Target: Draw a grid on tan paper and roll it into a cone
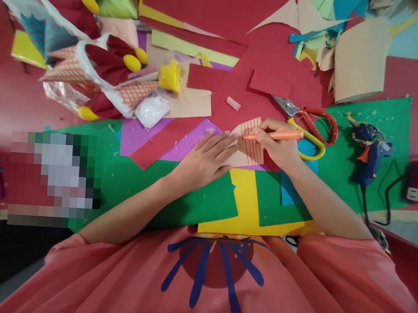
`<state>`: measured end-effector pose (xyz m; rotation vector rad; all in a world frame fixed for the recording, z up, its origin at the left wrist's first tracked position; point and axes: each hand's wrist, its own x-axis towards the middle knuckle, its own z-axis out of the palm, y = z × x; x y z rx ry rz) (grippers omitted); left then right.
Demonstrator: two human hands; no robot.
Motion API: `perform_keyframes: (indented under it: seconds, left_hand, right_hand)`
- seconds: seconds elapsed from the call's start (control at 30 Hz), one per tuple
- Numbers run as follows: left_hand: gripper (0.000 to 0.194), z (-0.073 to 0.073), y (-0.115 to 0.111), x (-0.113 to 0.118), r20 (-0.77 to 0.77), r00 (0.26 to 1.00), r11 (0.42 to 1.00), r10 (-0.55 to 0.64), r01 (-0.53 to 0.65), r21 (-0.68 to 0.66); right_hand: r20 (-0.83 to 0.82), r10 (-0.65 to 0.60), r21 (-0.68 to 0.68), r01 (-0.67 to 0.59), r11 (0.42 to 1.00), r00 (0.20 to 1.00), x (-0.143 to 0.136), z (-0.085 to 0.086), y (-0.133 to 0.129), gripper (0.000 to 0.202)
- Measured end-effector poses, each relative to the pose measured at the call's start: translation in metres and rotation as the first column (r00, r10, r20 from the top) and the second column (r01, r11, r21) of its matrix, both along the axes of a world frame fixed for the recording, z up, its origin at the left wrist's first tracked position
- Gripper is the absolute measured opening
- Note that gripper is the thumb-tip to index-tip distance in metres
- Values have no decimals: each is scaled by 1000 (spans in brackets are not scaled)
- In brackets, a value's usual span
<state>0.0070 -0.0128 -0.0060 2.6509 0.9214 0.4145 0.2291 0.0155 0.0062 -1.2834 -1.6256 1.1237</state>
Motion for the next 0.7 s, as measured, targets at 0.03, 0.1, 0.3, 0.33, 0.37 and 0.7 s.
perform_keyframes:
  seconds: [0.03, 0.1, 0.3, 0.33, 0.37, 0.7]
  left_hand:
    - [43, 0, 0, 0, -1, 1000, 1000, 0, 0, -4]
    - [44, 0, 0, 0, 1, 1000, 1000, 1, -1, -19]
    - [45, -1, 0, -2, 6, 1000, 999, 5, -5, -40]
    - [45, -1, 0, -2, 0, 1000, 999, 7, -7, -32]
    - [45, -1, 0, -2, -8, 1000, 1000, 11, -11, -21]
    - [49, 1, 2, -3, -18, 999, 997, 51, -52, -52]
  right_hand:
    - [-6, 1, 5, -1, 1000, 1000, 0, 0, 0, 21]
    - [-11, 1, 7, -1, 1000, 1000, 0, 0, 0, 21]
    - [-68, -33, -99, 26, 995, 997, 0, 4, 2, 24]
    - [-82, -66, -96, 58, 994, 994, 0, 4, 1, 24]
    - [-89, -100, -83, 93, 992, 991, 0, 4, 0, 24]
    - [17, -29, -14, 30, 999, 999, 1, 3, -3, 28]
